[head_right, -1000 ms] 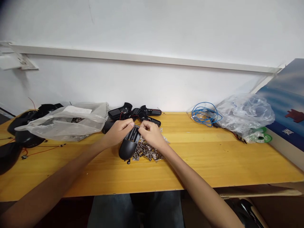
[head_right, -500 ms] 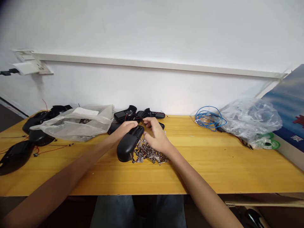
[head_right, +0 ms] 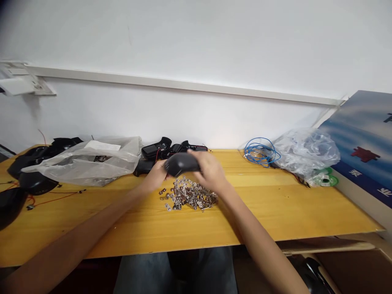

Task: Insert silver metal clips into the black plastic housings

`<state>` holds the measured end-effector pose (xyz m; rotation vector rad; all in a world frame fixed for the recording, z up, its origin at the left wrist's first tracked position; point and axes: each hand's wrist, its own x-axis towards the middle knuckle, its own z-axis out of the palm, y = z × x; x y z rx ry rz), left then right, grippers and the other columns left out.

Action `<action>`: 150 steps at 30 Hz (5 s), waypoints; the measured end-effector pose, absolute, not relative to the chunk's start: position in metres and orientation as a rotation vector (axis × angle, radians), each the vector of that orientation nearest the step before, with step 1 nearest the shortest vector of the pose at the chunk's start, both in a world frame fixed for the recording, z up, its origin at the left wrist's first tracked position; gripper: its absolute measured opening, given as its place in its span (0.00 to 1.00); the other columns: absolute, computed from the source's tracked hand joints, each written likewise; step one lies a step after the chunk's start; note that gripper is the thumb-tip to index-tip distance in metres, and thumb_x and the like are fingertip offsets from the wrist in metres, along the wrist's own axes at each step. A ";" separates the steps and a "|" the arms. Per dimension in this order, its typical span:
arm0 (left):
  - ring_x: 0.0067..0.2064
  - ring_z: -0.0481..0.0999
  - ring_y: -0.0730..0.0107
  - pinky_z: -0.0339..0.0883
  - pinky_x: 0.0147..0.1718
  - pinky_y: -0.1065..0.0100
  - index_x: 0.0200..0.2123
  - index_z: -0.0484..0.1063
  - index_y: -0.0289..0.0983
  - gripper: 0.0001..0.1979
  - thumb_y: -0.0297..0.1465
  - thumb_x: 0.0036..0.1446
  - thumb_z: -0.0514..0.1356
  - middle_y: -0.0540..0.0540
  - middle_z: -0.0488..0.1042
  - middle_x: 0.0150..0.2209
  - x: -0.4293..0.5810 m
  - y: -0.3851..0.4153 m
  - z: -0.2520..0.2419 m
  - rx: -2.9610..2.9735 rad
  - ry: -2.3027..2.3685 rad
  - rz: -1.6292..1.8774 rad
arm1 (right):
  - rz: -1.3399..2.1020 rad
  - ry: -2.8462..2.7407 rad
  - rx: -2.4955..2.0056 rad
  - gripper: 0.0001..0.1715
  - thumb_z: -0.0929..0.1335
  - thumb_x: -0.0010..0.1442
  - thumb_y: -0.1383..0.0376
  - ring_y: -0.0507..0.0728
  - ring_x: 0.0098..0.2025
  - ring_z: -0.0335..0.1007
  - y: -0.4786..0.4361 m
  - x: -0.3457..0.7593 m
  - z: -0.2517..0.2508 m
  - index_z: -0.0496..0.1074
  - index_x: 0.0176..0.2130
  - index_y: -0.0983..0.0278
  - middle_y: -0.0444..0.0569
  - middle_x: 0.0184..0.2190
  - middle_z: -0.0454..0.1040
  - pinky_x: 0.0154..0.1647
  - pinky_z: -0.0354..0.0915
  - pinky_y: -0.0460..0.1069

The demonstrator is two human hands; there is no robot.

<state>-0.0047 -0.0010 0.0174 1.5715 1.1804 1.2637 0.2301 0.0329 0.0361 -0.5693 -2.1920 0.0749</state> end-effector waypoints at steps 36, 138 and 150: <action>0.52 0.78 0.52 0.68 0.53 0.55 0.40 0.76 0.39 0.34 0.64 0.62 0.53 0.38 0.80 0.47 -0.008 0.015 -0.007 1.349 1.138 1.243 | 0.165 -2.494 -1.320 0.41 0.67 0.68 0.50 0.74 0.65 0.67 0.082 0.213 0.019 0.64 0.70 0.72 0.69 0.62 0.73 0.65 0.65 0.65; 0.53 0.84 0.53 0.76 0.57 0.50 0.55 0.61 0.40 0.38 0.30 0.47 0.78 0.37 0.82 0.52 0.010 0.010 -0.012 1.217 0.824 1.329 | 0.816 -1.759 -1.022 0.17 0.71 0.66 0.51 0.56 0.29 0.72 0.028 0.187 0.004 0.72 0.35 0.61 0.45 0.28 0.77 0.32 0.64 0.50; 0.52 0.83 0.55 0.81 0.50 0.54 0.57 0.62 0.41 0.35 0.31 0.51 0.76 0.38 0.77 0.55 0.012 0.007 -0.014 1.292 0.878 1.348 | 0.480 -2.165 -0.832 0.14 0.62 0.67 0.61 0.66 0.54 0.71 0.050 0.219 0.007 0.69 0.49 0.63 0.58 0.49 0.77 0.59 0.66 0.62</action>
